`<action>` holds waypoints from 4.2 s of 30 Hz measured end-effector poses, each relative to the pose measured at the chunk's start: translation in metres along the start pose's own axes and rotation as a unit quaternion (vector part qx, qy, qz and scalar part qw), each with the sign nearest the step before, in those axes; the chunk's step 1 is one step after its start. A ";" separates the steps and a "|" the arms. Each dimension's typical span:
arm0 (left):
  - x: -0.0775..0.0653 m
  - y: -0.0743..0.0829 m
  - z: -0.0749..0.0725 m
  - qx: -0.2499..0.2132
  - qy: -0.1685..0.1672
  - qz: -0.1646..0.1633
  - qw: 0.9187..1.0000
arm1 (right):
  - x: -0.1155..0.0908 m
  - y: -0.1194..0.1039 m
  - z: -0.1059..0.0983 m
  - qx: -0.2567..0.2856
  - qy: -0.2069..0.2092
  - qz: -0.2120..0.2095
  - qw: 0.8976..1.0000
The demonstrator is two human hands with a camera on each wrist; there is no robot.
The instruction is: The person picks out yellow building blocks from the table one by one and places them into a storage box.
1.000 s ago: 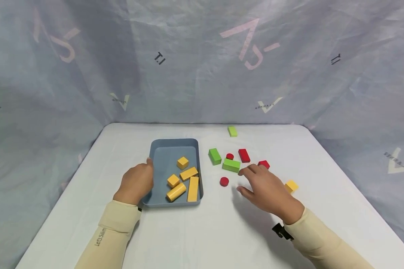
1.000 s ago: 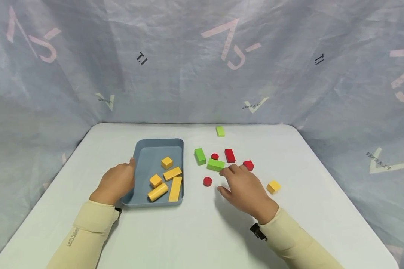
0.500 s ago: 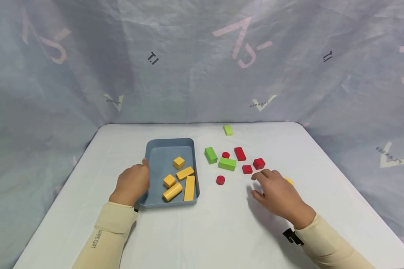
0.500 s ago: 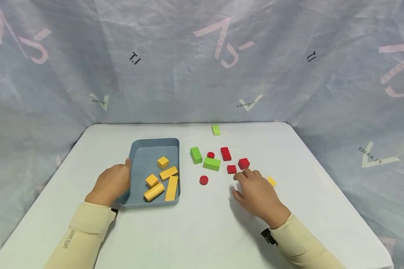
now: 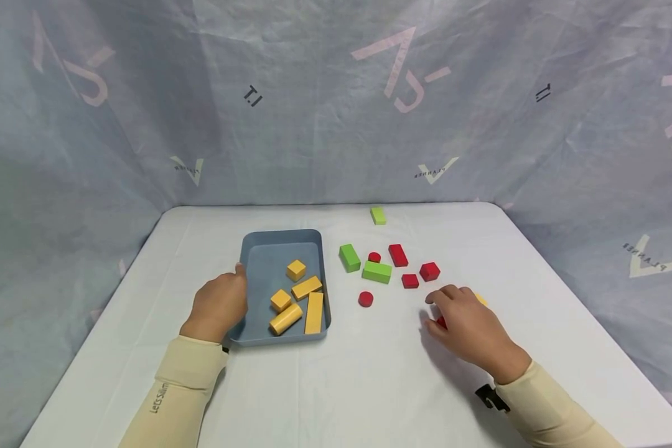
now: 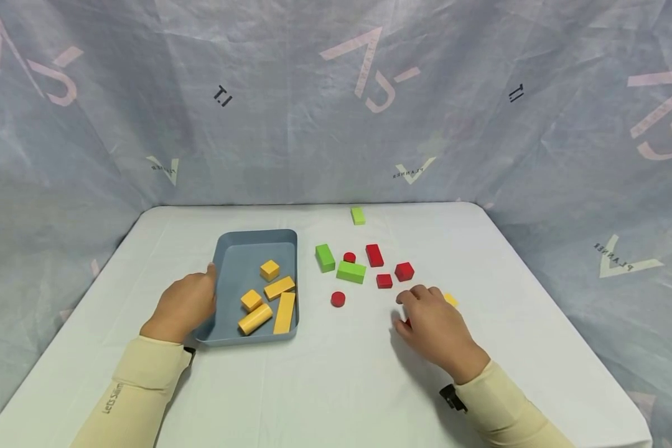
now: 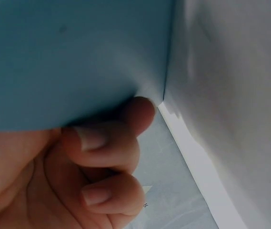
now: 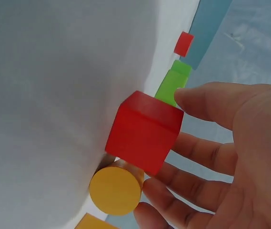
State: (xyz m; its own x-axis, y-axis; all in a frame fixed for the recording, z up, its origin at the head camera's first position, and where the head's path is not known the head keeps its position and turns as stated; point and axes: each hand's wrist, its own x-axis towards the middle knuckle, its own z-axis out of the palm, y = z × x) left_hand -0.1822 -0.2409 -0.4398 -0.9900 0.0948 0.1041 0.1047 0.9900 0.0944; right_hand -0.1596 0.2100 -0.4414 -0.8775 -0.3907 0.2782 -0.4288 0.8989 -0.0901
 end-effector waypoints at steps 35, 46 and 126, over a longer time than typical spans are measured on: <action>0.002 0.000 0.000 0.001 -0.002 -0.002 1.000 | -0.012 0.027 -0.006 0.017 -0.040 0.056 0.998; 0.001 0.001 -0.002 -0.005 -0.014 -0.006 1.000 | -0.014 0.031 -0.005 0.032 -0.058 0.077 0.995; 0.000 0.000 0.002 -0.014 0.016 -0.001 1.000 | 0.035 -0.020 -0.021 0.072 0.034 -0.045 0.996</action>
State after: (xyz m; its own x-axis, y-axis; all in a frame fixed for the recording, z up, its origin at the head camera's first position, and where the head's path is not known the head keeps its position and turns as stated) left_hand -0.1825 -0.2411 -0.4415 -0.9868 0.0888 0.1352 0.1054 0.9870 0.1217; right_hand -0.1771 0.1826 -0.4100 -0.8195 -0.4500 0.3549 -0.5361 0.8208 -0.1971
